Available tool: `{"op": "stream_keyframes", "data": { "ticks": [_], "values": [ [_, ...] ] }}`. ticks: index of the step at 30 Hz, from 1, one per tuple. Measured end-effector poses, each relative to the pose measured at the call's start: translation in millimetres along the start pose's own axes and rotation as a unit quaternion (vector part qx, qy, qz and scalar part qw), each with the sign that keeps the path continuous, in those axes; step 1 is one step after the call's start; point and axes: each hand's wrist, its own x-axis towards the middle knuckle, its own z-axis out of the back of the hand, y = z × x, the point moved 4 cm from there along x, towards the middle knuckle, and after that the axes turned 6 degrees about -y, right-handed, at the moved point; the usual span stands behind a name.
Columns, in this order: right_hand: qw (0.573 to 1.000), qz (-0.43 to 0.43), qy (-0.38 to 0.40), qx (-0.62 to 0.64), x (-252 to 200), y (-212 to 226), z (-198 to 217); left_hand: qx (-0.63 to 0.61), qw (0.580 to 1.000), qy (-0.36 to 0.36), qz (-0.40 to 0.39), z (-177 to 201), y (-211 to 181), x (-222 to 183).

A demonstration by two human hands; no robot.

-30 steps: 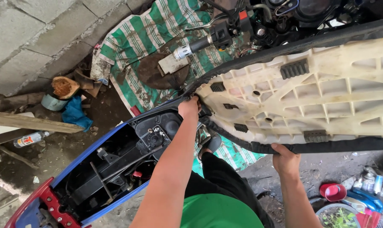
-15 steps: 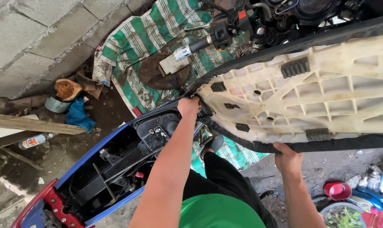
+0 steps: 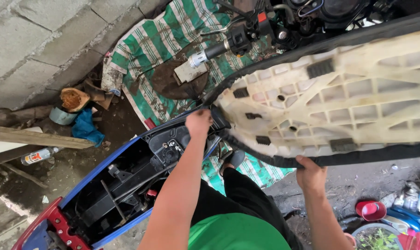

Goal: Removing the seat assembly from a motorcycle by unscrewing fasteners and lifting the seat off the frame.

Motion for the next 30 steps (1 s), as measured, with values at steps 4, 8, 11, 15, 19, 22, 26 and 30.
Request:
{"op": "stream_keyframes", "data": {
  "ticks": [4, 8, 11, 15, 19, 22, 26, 30],
  "values": [
    [1.0, -0.004, -0.02, 0.017, -6.7, -16.7, -2.9, -0.072, 0.995, -0.067, -0.035, 30.4, -25.5, 14.9],
    [0.998, -0.019, -0.048, 0.02, 11.4, -54.1, 48.8, -0.1, 0.988, -0.06, -0.103, 41.3, -56.1, 16.0],
    [0.998, -0.019, -0.061, 0.016, -19.2, -11.9, 23.1, -0.07, 0.986, -0.023, -0.148, 65.9, -67.9, -9.1],
    [0.975, -0.084, -0.167, -0.123, -52.2, 47.8, 12.3, 0.102, 0.981, 0.033, -0.159, 108.4, -50.7, -31.3],
    [0.813, 0.22, -0.007, -0.539, -23.0, 28.2, 136.4, 0.146, 0.98, 0.046, -0.129, 166.7, -12.2, -67.6],
    [0.763, 0.108, -0.064, -0.634, -43.5, 83.9, 121.9, 0.143, 0.98, 0.056, -0.125, 202.9, 10.6, -87.5],
    [0.896, -0.079, -0.152, -0.411, -111.6, 136.6, 97.3, 0.155, 0.981, 0.075, -0.089, 233.0, 31.5, -113.8],
    [0.971, -0.124, -0.191, -0.068, -110.3, 97.5, 100.2, 0.167, 0.969, 0.088, -0.158, 238.8, 59.9, -116.2]
  ]
}}
